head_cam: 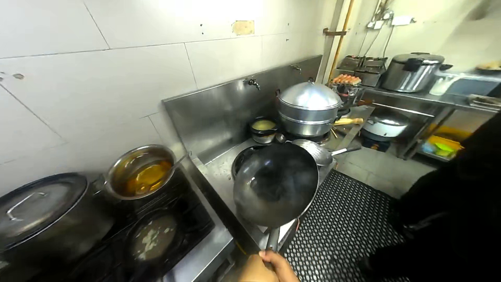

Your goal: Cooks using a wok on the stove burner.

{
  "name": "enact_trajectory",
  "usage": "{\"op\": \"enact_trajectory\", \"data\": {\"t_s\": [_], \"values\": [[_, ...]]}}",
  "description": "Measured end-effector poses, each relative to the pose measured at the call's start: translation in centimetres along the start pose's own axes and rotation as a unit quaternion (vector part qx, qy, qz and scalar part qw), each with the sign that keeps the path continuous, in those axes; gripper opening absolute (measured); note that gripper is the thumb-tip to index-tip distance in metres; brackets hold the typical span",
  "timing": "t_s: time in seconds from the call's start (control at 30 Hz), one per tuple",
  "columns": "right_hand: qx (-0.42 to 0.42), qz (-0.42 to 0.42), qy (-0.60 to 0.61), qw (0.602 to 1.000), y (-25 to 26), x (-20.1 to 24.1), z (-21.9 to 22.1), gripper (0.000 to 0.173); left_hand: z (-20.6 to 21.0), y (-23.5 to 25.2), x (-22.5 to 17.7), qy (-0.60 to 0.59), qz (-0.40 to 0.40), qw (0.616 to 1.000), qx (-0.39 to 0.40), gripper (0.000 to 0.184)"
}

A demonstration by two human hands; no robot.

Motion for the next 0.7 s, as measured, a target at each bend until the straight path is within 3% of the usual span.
{"op": "enact_trajectory", "data": {"t_s": [0.07, 0.17, 0.23, 0.37, 0.43, 0.53, 0.7], "values": [[0.004, 0.013, -0.01, 1.0, 3.7, 2.2, -0.5, 0.02, 1.2, 5.0, -0.6, -0.026, 0.017, 0.999, -0.023, 0.018], [0.041, 0.028, 0.018, 0.999, 9.0, 5.3, 0.1, 0.022, 0.8, 8.6, -3.9, -0.075, 0.031, 0.995, -0.052, 0.028], [0.067, 0.035, 0.024, 0.997, 12.4, 6.8, 0.6, 0.024, -0.2, 8.7, -7.1, -0.103, -0.004, 0.993, -0.051, 0.037], [0.035, 0.065, -0.011, 0.997, 17.2, 10.3, 1.2, 0.022, -0.8, 11.1, -10.2, -0.2, -0.086, 0.975, -0.051, 0.031], [0.024, 0.097, -0.013, 0.995, 18.5, 12.0, 1.2, 0.021, 0.2, 14.4, -10.3, -0.255, -0.093, 0.961, -0.053, 0.023], [0.015, 0.133, -0.012, 0.991, 19.6, 13.1, -0.2, 0.025, 0.9, 14.9, -12.8, -0.281, -0.105, 0.952, -0.064, 0.016], [0.096, 0.151, -0.089, 0.98, 18.1, 13.9, -4.3, 0.052, 3.9, 18.4, -13.1, -0.328, -0.083, 0.941, -0.019, 0.028]]}}
Point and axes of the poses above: each hand's wrist, its own y-axis towards the middle knuckle, its own z-axis out of the palm, x = y × z, the point moved 9 cm from there along y, towards the middle knuckle, and after that the axes turned 12 degrees about -x, right-handed, at the moved point
